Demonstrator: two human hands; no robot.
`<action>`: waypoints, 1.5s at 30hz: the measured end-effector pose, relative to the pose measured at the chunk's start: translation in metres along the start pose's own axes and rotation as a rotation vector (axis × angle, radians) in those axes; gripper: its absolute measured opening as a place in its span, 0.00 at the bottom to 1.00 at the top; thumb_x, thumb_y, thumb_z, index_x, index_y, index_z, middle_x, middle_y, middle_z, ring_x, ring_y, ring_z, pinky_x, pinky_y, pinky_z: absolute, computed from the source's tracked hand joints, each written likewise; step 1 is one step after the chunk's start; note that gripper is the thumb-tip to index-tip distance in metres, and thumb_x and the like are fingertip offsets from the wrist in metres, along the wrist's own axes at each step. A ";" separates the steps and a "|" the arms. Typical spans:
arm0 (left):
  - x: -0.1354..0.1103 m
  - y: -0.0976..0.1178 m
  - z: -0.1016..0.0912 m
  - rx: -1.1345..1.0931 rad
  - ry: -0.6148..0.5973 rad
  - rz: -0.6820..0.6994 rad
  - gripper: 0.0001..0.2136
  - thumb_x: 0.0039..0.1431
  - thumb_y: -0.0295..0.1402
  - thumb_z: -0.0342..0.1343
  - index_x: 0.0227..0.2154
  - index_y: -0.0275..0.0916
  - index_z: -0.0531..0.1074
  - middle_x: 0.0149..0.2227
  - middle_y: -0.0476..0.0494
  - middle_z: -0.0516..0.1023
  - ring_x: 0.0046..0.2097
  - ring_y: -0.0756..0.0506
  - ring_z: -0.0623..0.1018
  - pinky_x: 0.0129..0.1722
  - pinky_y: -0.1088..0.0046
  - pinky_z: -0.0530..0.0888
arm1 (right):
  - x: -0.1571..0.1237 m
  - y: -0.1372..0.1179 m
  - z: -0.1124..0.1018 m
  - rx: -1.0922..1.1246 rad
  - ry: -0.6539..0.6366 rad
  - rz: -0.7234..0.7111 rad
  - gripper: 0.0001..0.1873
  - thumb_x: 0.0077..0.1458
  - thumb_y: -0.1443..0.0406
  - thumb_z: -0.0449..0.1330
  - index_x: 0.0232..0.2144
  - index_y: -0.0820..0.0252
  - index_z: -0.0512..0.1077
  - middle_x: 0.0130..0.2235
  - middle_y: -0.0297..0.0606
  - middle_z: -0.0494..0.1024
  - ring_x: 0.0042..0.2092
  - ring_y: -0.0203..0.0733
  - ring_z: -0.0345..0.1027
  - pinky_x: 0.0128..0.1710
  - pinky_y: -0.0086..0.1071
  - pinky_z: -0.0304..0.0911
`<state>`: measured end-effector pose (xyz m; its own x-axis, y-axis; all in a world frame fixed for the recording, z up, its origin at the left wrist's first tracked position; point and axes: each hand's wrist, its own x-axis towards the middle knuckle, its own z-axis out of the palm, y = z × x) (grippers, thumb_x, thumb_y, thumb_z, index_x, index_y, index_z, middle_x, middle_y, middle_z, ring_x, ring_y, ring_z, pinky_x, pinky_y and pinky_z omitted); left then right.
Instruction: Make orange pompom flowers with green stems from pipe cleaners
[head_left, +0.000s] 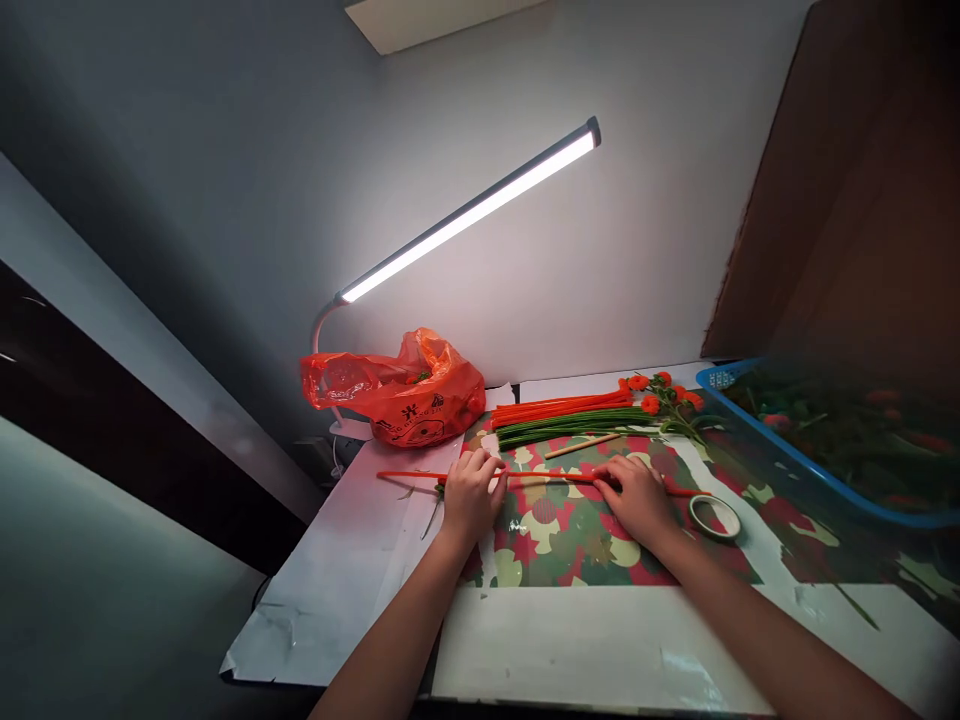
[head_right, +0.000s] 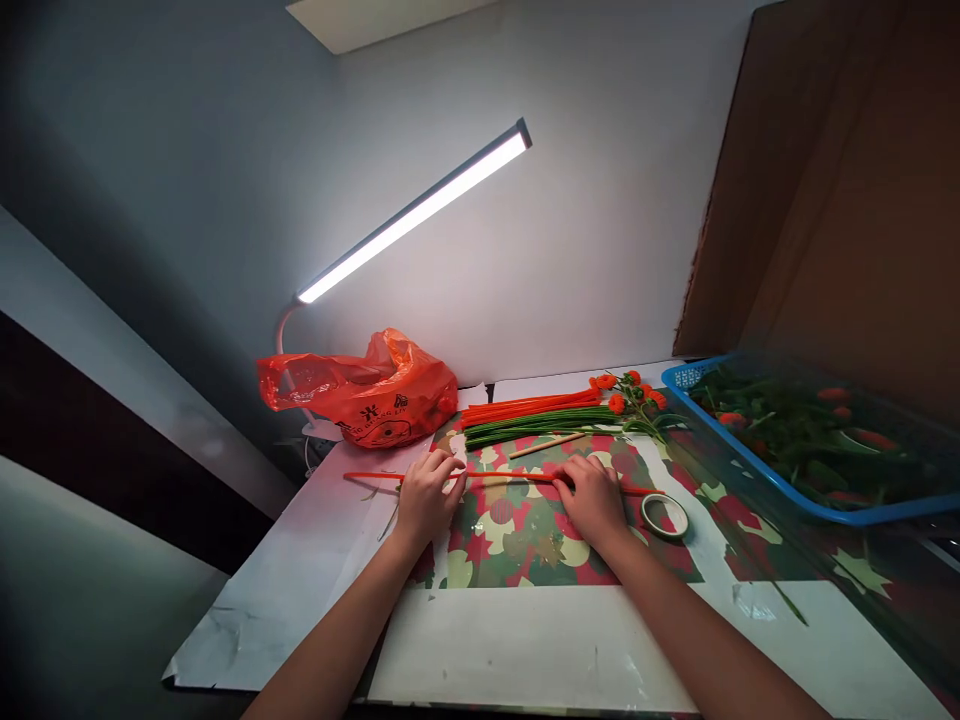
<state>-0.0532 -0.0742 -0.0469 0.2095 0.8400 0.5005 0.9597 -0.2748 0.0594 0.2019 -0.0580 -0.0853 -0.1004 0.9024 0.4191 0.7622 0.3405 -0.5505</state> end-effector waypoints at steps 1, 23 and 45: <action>-0.001 -0.004 -0.003 0.002 -0.007 -0.042 0.08 0.60 0.34 0.49 0.30 0.41 0.72 0.33 0.45 0.75 0.38 0.44 0.72 0.37 0.69 0.65 | 0.001 0.002 0.000 0.004 0.004 0.007 0.08 0.52 0.64 0.54 0.26 0.56 0.74 0.32 0.38 0.76 0.38 0.48 0.65 0.36 0.38 0.54; -0.005 -0.051 -0.032 -0.502 -0.157 -0.467 0.06 0.38 0.31 0.63 0.23 0.41 0.73 0.28 0.48 0.76 0.30 0.46 0.72 0.27 0.75 0.60 | 0.004 0.017 -0.002 0.043 0.215 0.173 0.17 0.55 0.57 0.50 0.30 0.62 0.73 0.33 0.46 0.77 0.34 0.48 0.69 0.34 0.37 0.61; -0.011 0.021 -0.020 -1.942 -0.379 -0.823 0.23 0.46 0.40 0.65 0.43 0.41 0.64 0.33 0.47 0.75 0.28 0.52 0.73 0.25 0.79 0.66 | -0.006 -0.006 -0.010 -0.047 0.030 -0.254 0.12 0.57 0.66 0.53 0.42 0.55 0.73 0.44 0.42 0.72 0.47 0.49 0.63 0.47 0.44 0.59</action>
<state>-0.0389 -0.0990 -0.0337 0.2071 0.9500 -0.2336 -0.4772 0.3066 0.8236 0.2045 -0.0682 -0.0779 -0.2737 0.7811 0.5612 0.7440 0.5418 -0.3912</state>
